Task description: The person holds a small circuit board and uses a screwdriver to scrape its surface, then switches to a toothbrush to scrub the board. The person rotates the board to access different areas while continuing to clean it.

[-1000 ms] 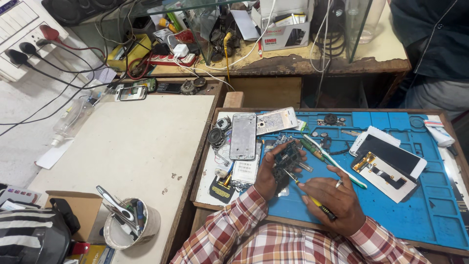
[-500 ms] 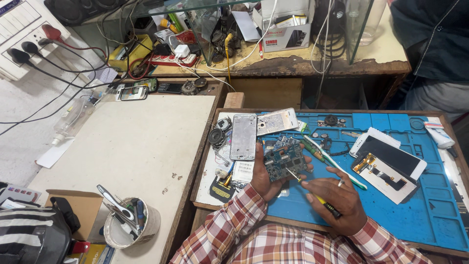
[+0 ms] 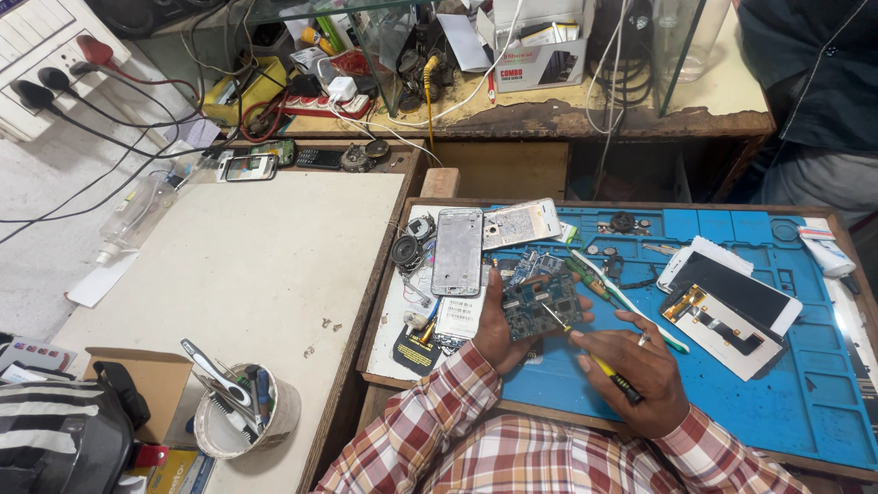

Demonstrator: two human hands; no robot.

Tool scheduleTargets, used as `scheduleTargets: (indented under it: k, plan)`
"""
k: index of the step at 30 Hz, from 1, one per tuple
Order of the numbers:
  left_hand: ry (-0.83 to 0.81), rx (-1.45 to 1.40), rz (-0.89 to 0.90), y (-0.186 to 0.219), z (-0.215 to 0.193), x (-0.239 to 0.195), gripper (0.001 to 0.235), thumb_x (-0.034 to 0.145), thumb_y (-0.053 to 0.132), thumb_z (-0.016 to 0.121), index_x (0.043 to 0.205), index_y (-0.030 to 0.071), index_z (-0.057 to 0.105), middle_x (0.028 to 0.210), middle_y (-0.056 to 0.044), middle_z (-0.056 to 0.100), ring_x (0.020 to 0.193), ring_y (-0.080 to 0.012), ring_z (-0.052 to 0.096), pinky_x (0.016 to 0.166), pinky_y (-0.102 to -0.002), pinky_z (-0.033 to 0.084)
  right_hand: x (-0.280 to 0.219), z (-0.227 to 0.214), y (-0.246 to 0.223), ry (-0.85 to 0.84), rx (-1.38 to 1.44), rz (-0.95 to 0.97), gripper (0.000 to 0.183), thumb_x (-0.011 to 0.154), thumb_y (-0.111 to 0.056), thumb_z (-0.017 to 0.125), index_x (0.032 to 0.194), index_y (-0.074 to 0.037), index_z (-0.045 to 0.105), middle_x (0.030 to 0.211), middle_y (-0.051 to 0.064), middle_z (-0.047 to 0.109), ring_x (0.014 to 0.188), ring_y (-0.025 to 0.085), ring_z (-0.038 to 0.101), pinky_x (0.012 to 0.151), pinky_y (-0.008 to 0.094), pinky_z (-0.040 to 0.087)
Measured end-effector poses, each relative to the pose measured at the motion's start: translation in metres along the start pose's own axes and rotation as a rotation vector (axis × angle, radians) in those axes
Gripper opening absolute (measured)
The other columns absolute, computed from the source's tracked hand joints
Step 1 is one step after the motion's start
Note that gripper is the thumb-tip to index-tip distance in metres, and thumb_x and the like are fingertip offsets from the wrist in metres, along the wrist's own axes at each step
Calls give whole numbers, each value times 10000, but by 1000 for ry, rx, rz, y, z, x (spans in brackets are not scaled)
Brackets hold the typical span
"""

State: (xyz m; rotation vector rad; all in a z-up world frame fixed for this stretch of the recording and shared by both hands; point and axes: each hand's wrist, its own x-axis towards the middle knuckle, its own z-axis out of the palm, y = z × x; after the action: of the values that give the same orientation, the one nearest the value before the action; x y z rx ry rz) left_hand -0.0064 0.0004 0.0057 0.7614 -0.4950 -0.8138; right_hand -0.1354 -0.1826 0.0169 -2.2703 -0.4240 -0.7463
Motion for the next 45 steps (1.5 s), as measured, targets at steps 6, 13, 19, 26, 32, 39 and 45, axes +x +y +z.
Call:
scheduleTargets:
  k: [6,13,19,26,32,39,45]
  plan:
    - [16,-156,12,4,-1,5,1163,866,930,184,1568,38,437,1392,-210,633,1282,-349,633,1095,-484,536,10,-4,-6,-21,-19,-50,349,859,-166,742,1206,-149,713,1017,14,788,968,149,756,1110,499,411]
    - [18,-196,40,3,-7,4,1201,902,949,194,1596,-9,403,1408,-266,606,1281,-389,630,1063,-482,548,11,-4,-12,-17,-75,-106,333,858,-122,771,1187,-139,721,1026,20,770,990,160,736,1115,491,417]
    - [11,-169,48,5,-2,3,1200,886,944,191,1591,-3,402,1395,-269,610,1257,-376,647,1044,-459,577,12,-3,-14,-22,-114,-116,324,867,-146,780,1185,-139,723,1012,9,769,980,154,728,1126,504,412]
    - [33,-157,34,2,-3,2,1185,890,938,202,1591,5,411,1400,-252,611,1273,-363,641,1051,-454,562,7,0,-12,-12,-151,-134,319,864,-141,776,1180,-140,728,1011,14,767,986,159,725,1124,506,408]
    - [50,-153,22,9,5,2,1181,884,943,190,1571,15,435,1373,-242,627,1248,-363,646,1044,-462,552,11,-3,-14,1,-104,-92,318,857,-146,743,1175,-147,733,1011,9,785,1000,157,738,1132,513,377]
    - [39,-166,32,11,5,2,1189,891,944,174,1559,-2,447,1356,-253,636,1241,-372,649,1050,-481,542,4,-2,-6,11,-20,2,314,865,-152,705,1178,-167,732,1027,15,798,1002,159,750,1154,516,365]
    - [59,-198,31,12,6,2,1170,879,930,170,1553,13,441,1355,-253,631,1238,-380,646,1113,-548,509,1,-2,3,6,79,95,271,897,-148,667,1158,-152,741,1021,36,813,970,173,782,1151,519,383]
